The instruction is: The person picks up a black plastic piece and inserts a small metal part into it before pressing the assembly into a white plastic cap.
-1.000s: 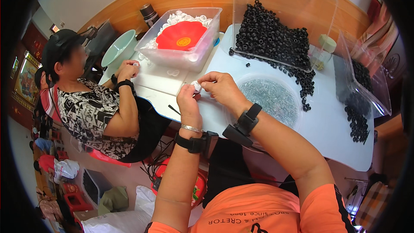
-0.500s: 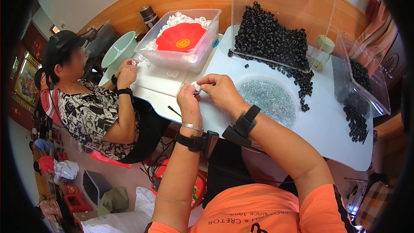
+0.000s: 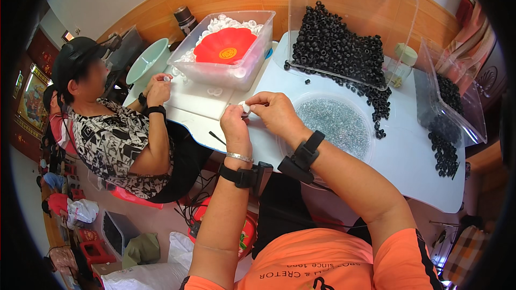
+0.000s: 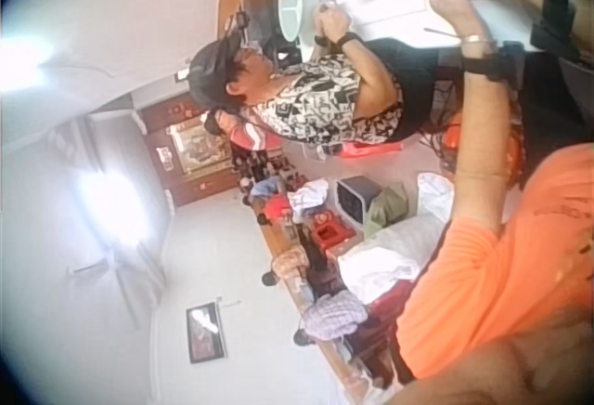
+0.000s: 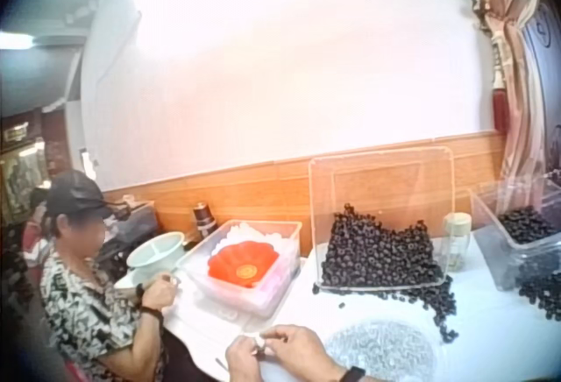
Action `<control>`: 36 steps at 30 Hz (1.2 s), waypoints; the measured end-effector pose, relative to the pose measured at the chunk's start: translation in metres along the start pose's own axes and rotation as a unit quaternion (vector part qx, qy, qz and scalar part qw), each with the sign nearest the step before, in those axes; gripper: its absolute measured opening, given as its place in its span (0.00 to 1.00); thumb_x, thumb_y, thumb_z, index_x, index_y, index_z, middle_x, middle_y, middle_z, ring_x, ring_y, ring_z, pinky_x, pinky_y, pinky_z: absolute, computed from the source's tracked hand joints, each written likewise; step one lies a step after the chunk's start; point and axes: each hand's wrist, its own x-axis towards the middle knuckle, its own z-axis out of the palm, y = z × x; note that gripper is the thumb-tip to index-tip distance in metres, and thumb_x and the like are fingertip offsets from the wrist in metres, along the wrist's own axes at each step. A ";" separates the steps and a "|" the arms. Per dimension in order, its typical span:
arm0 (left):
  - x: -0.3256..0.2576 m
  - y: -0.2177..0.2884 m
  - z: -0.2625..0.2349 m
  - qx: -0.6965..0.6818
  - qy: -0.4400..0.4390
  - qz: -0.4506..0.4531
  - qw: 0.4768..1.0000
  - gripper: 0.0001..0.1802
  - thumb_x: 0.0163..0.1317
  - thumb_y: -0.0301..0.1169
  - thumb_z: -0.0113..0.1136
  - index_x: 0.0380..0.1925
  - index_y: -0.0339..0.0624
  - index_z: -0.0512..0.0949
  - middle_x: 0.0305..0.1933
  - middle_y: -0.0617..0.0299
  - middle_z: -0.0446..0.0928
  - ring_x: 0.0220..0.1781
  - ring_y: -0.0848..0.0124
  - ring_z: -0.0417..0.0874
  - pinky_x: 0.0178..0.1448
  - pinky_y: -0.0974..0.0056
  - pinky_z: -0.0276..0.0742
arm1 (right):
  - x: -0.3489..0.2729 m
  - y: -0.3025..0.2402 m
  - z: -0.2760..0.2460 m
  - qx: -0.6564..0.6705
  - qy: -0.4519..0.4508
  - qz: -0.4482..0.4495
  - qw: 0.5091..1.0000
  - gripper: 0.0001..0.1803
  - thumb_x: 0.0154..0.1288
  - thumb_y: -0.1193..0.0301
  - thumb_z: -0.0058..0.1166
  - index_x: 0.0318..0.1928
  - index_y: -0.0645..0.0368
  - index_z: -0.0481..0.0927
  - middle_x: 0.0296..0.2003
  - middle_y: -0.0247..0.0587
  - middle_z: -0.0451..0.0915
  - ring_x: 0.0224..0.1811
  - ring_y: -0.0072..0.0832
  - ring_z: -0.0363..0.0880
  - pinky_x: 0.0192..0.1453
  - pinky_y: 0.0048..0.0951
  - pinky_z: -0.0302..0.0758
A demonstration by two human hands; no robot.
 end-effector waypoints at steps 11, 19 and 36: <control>0.003 -0.002 0.001 0.009 0.001 0.000 1.000 0.09 0.60 0.31 0.49 0.29 0.40 0.76 0.32 0.63 0.76 0.35 0.72 0.75 0.41 0.66 0.70 | 0.001 0.000 -0.003 0.010 -0.007 0.015 1.000 0.11 0.64 0.72 0.57 0.45 0.63 0.85 0.31 0.35 0.81 0.31 0.19 0.74 0.35 0.23 0.73; 0.002 -0.002 0.002 0.008 0.005 0.001 1.000 0.08 0.59 0.31 0.48 0.27 0.40 0.75 0.32 0.63 0.75 0.35 0.71 0.75 0.40 0.66 0.70 | 0.001 0.006 -0.001 0.022 0.003 -0.004 1.000 0.11 0.64 0.72 0.57 0.44 0.62 0.85 0.29 0.33 0.80 0.30 0.18 0.74 0.33 0.21 0.72; 0.009 -0.006 0.001 0.003 0.005 -0.004 1.000 0.09 0.61 0.32 0.48 0.30 0.39 0.77 0.33 0.63 0.77 0.36 0.72 0.76 0.40 0.66 0.71 | 0.005 0.000 -0.003 0.019 -0.007 0.024 1.000 0.11 0.64 0.73 0.56 0.44 0.64 0.84 0.32 0.37 0.83 0.32 0.21 0.76 0.37 0.24 0.75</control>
